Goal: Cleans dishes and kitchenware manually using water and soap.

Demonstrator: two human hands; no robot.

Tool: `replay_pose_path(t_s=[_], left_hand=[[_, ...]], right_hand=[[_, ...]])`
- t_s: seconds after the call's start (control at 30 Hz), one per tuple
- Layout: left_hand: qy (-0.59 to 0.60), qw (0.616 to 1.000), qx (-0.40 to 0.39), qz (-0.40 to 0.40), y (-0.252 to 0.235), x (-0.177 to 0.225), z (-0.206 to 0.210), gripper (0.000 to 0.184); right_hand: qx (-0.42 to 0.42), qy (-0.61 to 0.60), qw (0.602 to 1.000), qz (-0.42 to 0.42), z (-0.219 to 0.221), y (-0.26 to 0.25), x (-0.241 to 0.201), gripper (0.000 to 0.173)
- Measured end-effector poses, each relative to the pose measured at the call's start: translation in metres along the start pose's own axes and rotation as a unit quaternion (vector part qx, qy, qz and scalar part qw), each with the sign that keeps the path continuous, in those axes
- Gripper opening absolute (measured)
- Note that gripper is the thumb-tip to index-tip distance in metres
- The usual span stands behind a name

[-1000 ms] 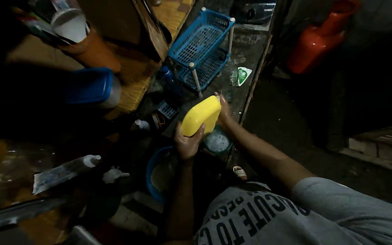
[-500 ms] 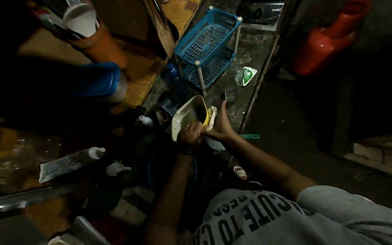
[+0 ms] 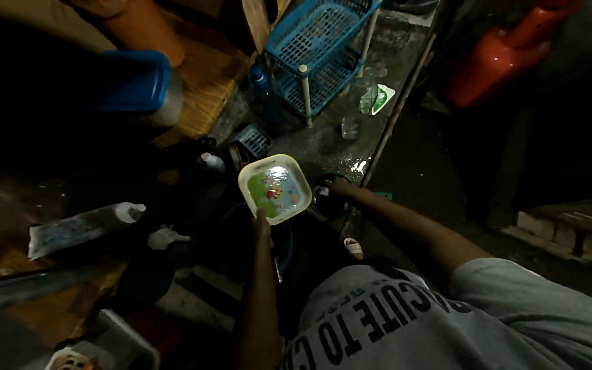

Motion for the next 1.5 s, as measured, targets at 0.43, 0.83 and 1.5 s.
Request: replay_pose_path(t_s=[0.43,0.83,1.5], left_hand=[[0.053,0.997,0.051,0.002,0.02,-0.028,-0.044,0.052],[0.071,0.996,0.052,-0.021,0.036,-0.038,-0.047,0.049],[0.037,0.998,0.002,-0.045,0.037,-0.027,-0.014,0.05]], right_hand=[[-0.005,0.008,0.999,0.043,0.056,-0.029,0.018,0.054],[-0.086,0.087,0.992,-0.002,0.048,-0.019,-0.004,0.035],[-0.048,0.147,0.987,0.037,0.047,-0.015,0.005,0.045]])
Point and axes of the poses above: each hand's wrist, its own y-axis away from the middle knuckle, its own z-axis out of the palm, x = y × z, the point moved 7 cm from there along -y, towards the middle knuckle, and after that the axes turned 5 degrees about -x, right-handed, at the moved point
